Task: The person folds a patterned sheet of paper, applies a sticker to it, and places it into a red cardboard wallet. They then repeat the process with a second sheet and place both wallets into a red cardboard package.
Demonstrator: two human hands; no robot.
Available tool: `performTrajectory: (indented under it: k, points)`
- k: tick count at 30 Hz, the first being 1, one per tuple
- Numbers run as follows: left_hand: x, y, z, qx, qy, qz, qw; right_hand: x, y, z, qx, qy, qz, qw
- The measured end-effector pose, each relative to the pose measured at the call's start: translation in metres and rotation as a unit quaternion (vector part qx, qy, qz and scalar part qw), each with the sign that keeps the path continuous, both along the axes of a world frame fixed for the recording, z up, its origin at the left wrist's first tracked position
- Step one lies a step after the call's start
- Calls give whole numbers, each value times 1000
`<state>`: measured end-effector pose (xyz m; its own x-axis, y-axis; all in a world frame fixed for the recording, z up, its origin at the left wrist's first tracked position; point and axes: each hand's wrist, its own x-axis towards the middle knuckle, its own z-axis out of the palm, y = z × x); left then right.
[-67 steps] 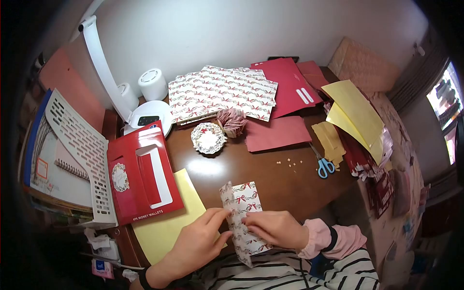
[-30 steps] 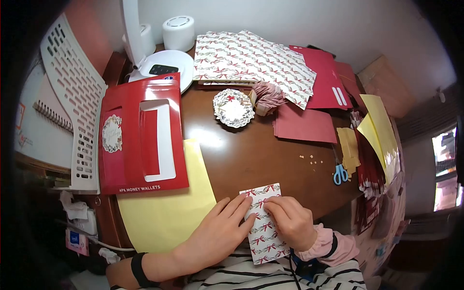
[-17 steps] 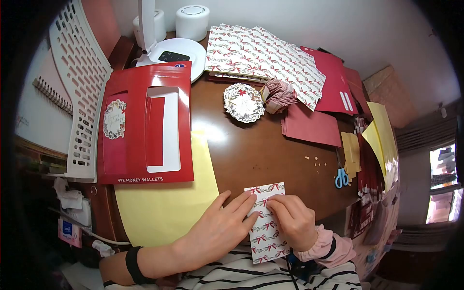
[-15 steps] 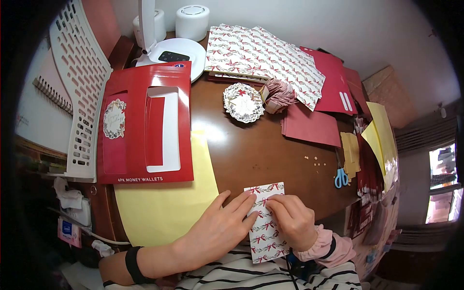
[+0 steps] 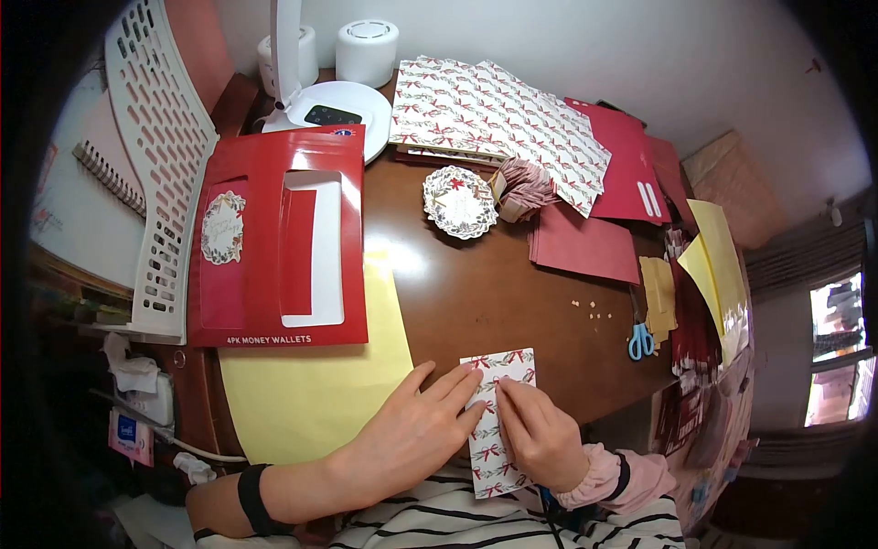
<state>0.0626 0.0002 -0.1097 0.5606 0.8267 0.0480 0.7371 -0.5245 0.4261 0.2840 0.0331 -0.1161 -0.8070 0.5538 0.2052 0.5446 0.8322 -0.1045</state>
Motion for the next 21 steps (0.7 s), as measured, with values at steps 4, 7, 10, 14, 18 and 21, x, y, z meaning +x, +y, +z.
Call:
performTrajectory:
  k: [4, 7, 10, 14, 18, 21]
  points:
    - [1, 1, -2, 3, 4, -5, 1000, 8, 5, 6, -61, 51, -11, 997]
    - [0, 0, -4, 13, 5, -4, 1000, 20, 15, 12, -108, 76, -4, 991]
    - [0, -1, -7, 22, 2, -4, 1000, 19, 23, 12, -102, 73, 4, 992]
    - [1, -1, -8, 29, 2, -3, 1000, 8, 25, 8, -34, 31, 24, 999]
    - [0, 0, -7, 36, 2, -5, 999, 0, 24, 8, 6, -22, 29, 999]
    - [0, 0, -5, 40, 4, -5, 999, -5, 26, 3, 51, -23, 42, 998]
